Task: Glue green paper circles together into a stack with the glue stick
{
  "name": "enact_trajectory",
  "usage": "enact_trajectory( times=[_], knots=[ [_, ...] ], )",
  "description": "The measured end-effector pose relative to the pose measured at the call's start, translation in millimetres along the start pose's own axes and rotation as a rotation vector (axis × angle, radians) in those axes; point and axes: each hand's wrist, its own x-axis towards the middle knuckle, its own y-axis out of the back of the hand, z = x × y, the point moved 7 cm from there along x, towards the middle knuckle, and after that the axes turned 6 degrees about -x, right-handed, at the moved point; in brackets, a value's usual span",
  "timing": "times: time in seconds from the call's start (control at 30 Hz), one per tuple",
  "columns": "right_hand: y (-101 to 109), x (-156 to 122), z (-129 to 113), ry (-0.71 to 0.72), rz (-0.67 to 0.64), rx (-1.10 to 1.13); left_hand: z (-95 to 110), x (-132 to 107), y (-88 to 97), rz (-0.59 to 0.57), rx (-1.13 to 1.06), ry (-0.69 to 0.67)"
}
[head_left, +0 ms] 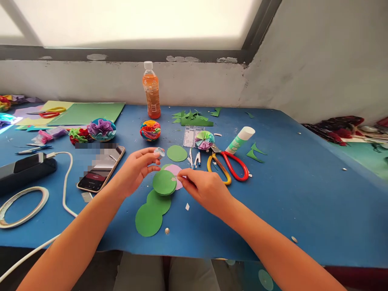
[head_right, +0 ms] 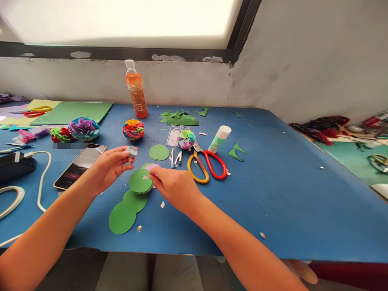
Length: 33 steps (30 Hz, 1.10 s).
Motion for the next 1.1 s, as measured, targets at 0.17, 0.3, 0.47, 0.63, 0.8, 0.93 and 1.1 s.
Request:
enact_trajectory(
  times=[0.17,0.3,0.47,0.63,0.8,0.93,1.1],
  knots=[
    [-39.2,2.1,-3.0,-0.002,-0.207,-0.06,-1.2,9.9,11.0,0.078,0.079,-0.035],
    [-49.6,6.1,-3.0,0.01,-0.272,-0.155,-0.9,11.2,12.7,0.088,0.16,-0.066],
    [-51.4,7.3,-4.6,0.047,-0.299,-0.249,-6.5,7.8,8.3,-0.023,0.373,0.042],
    [-50.5,6.0,-8.8,0.075,-0.283,-0.288,-15.2,3.5,11.4,-0.071,0.606,0.144],
    [-48.0,4.2,-15.2,0.169,-0.243,-0.337,-16.8,1.5,12.2,-0.081,0.687,0.135],
    [-43.2,3.2,-23.4,0.283,-0.234,-0.436,-16.1,0.9,10.6,-0.088,0.707,0.137],
    [-38.8,2.5,-25.4,0.277,-0.249,-0.478,-14.4,1.6,11.5,-0.066,0.719,0.141]
  ],
)
